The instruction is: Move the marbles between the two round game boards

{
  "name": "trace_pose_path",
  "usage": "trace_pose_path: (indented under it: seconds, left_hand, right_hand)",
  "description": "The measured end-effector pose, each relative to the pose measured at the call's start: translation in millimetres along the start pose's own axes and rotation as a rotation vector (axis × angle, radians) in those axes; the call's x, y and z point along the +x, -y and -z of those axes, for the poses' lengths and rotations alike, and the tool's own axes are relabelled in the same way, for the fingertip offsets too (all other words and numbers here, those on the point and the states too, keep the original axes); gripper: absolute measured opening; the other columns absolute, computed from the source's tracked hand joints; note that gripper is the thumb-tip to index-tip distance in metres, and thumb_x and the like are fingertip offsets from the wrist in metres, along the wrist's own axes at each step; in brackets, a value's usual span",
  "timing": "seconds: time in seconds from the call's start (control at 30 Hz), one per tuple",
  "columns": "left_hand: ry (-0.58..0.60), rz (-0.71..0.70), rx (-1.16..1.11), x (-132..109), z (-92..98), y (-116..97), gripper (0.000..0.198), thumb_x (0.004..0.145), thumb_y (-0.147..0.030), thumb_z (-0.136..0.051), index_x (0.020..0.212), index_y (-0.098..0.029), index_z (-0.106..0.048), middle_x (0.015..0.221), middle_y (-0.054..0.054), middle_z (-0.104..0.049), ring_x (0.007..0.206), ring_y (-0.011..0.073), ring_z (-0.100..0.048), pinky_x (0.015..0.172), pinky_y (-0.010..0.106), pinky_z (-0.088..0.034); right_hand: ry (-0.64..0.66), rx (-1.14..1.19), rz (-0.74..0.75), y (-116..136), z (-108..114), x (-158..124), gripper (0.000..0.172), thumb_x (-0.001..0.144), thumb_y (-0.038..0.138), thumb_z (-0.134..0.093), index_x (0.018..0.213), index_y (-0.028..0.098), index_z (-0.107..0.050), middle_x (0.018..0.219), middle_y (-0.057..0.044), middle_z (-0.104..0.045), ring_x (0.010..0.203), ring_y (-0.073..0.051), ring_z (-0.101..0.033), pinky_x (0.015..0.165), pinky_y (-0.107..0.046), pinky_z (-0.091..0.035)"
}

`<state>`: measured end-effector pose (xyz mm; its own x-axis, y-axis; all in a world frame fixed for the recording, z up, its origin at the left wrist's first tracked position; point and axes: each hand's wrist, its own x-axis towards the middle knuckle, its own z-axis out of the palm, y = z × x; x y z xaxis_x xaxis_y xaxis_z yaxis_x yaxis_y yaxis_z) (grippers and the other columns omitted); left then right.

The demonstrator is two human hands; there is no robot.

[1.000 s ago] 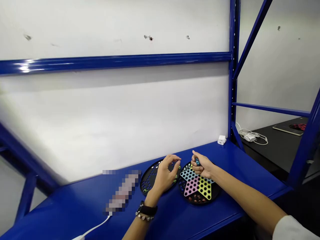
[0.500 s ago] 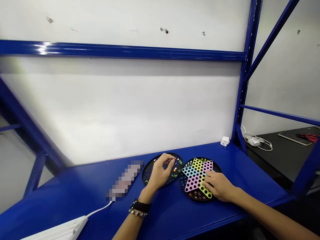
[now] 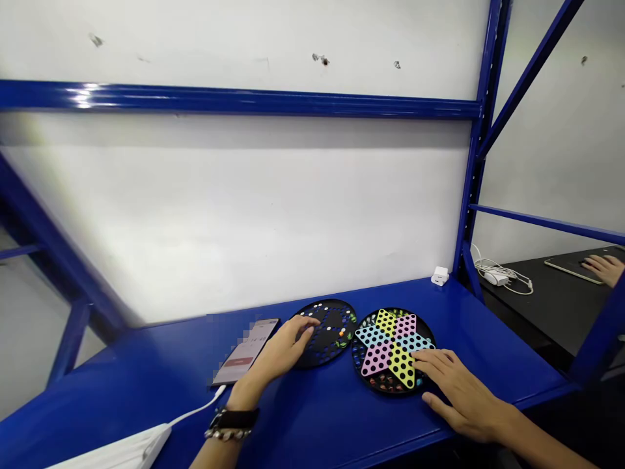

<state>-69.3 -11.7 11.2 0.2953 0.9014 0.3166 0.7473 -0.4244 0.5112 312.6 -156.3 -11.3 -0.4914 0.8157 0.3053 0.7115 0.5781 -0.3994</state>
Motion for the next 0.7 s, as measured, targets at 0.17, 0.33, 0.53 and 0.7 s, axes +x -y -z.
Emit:
trace_pose_path:
  seconds: [0.17, 0.33, 0.53, 0.7]
  left_hand:
    - [0.226, 0.081, 0.105, -19, 19.1, 29, 0.032, 0.08, -0.033, -0.048, 0.104, -0.029, -0.07, 0.107, 0.004, -0.072, 0.101, 0.0255, -0.066, 0.092, 0.038, -0.05]
    - [0.277, 0.088, 0.127, -19, 19.3, 32, 0.03, 0.077, -0.028, -0.05, 0.1, -0.027, -0.07, 0.099, 0.005, -0.073, 0.092, 0.025, -0.066, 0.085, 0.037, -0.05]
    - [0.238, -0.018, 0.135, -6, 2.7, 0, 0.027, 0.089, -0.037, -0.044, 0.099, -0.027, -0.067, 0.102, 0.004, -0.071, 0.097, 0.0249, -0.065, 0.088, 0.037, -0.048]
    - [0.302, -0.058, 0.219, 3, -29.4, -41, 0.029, 0.092, -0.038, -0.043, 0.11, -0.027, -0.063, 0.104, 0.006, -0.069, 0.093, 0.0227, -0.067, 0.085, 0.033, -0.049]
  right_hand:
    - [-0.098, 0.171, -0.145, -14, -5, -7, 0.034, 0.098, 0.04, -0.047, 0.129, 0.028, -0.057, 0.141, -0.008, -0.053, 0.131, -0.027, -0.047, 0.112, -0.047, -0.036]
    - [-0.142, 0.246, -0.168, -15, -7, 0, 0.031, 0.098, 0.04, -0.046, 0.122, 0.026, -0.059, 0.135, -0.009, -0.055, 0.128, -0.025, -0.049, 0.111, -0.044, -0.039]
    - [-0.172, 0.299, -0.166, -13, -5, 0, 0.027, 0.098, 0.039, -0.044, 0.114, 0.024, -0.059, 0.127, -0.009, -0.057, 0.12, -0.024, -0.054, 0.106, -0.04, -0.044]
    - [-0.196, 0.326, -0.162, -13, -5, 1, 0.024, 0.099, 0.038, -0.043, 0.112, 0.024, -0.057, 0.124, -0.009, -0.057, 0.117, -0.023, -0.054, 0.104, -0.039, -0.045]
